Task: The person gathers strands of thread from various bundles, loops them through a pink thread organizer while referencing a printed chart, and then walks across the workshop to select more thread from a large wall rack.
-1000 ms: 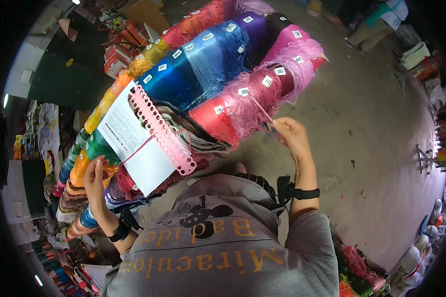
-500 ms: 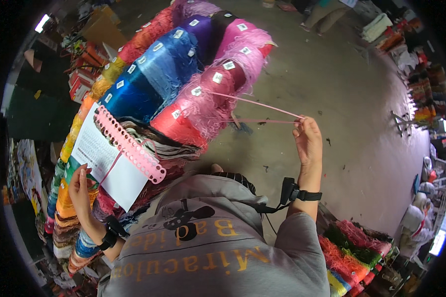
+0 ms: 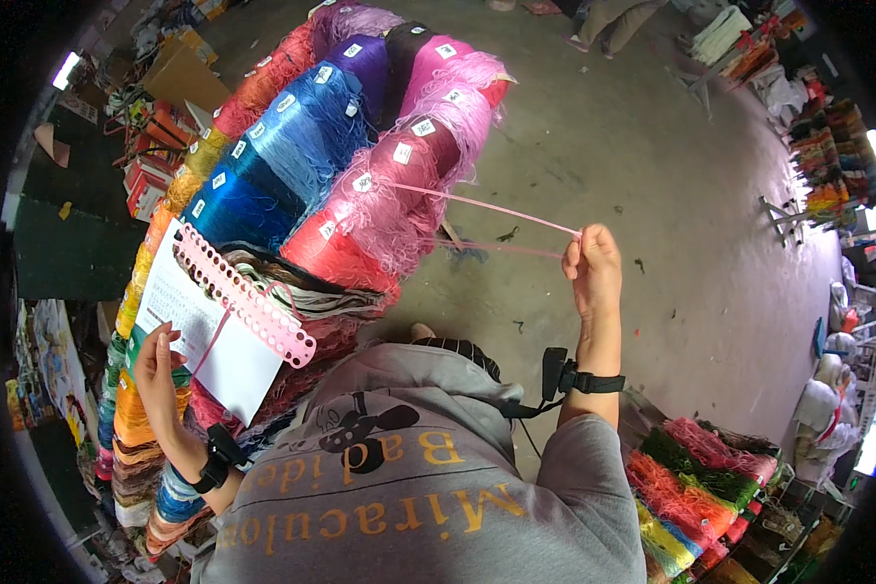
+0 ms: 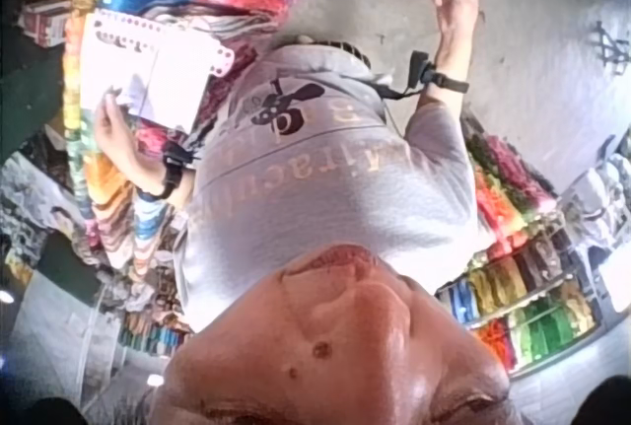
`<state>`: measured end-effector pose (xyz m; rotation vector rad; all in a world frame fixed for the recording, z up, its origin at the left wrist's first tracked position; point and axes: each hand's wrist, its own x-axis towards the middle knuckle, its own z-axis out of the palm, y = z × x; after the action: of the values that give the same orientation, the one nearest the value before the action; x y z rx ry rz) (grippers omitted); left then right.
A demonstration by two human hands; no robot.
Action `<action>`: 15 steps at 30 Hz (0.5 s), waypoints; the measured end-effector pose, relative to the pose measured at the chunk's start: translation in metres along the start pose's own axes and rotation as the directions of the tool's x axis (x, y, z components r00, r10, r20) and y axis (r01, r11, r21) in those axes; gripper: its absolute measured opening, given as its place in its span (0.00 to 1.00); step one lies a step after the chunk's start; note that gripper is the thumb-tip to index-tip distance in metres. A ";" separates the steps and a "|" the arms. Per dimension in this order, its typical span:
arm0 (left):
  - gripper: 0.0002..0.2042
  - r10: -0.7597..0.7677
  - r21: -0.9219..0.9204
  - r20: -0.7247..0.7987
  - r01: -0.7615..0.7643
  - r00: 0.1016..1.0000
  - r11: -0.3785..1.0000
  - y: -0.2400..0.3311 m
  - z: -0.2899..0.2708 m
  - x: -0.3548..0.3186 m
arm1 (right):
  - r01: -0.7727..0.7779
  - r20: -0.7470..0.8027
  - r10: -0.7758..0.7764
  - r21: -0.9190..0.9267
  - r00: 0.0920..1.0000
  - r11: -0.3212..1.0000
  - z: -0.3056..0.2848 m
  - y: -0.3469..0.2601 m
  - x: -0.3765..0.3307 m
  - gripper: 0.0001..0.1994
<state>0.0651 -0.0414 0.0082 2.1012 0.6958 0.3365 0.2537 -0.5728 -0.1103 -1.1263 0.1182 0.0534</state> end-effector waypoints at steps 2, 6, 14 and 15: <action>0.16 0.007 0.020 0.024 -0.007 1.000 1.000 -0.005 -0.003 0.003 | 0.002 -0.008 -0.002 -0.015 1.000 1.000 0.001 0.000 0.000 0.10; 0.16 0.018 0.005 0.035 -0.019 0.999 1.000 0.005 0.004 0.006 | 0.005 -0.019 -0.006 -0.061 1.000 0.998 0.003 -0.002 -0.001 0.11; 0.10 0.223 -0.012 0.353 -0.234 0.909 0.972 0.095 0.078 0.022 | -0.059 -0.034 0.058 -0.025 0.998 0.998 0.010 -0.002 -0.003 0.13; 0.10 0.266 -0.030 0.447 -0.282 0.854 0.959 0.110 0.095 0.027 | -0.058 -0.045 0.056 -0.030 0.997 0.998 0.010 -0.003 -0.005 0.13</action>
<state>0.1705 -0.1390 0.0422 2.2057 0.1270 -0.0166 0.2502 -0.5648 -0.1031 -1.1552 0.1891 0.0818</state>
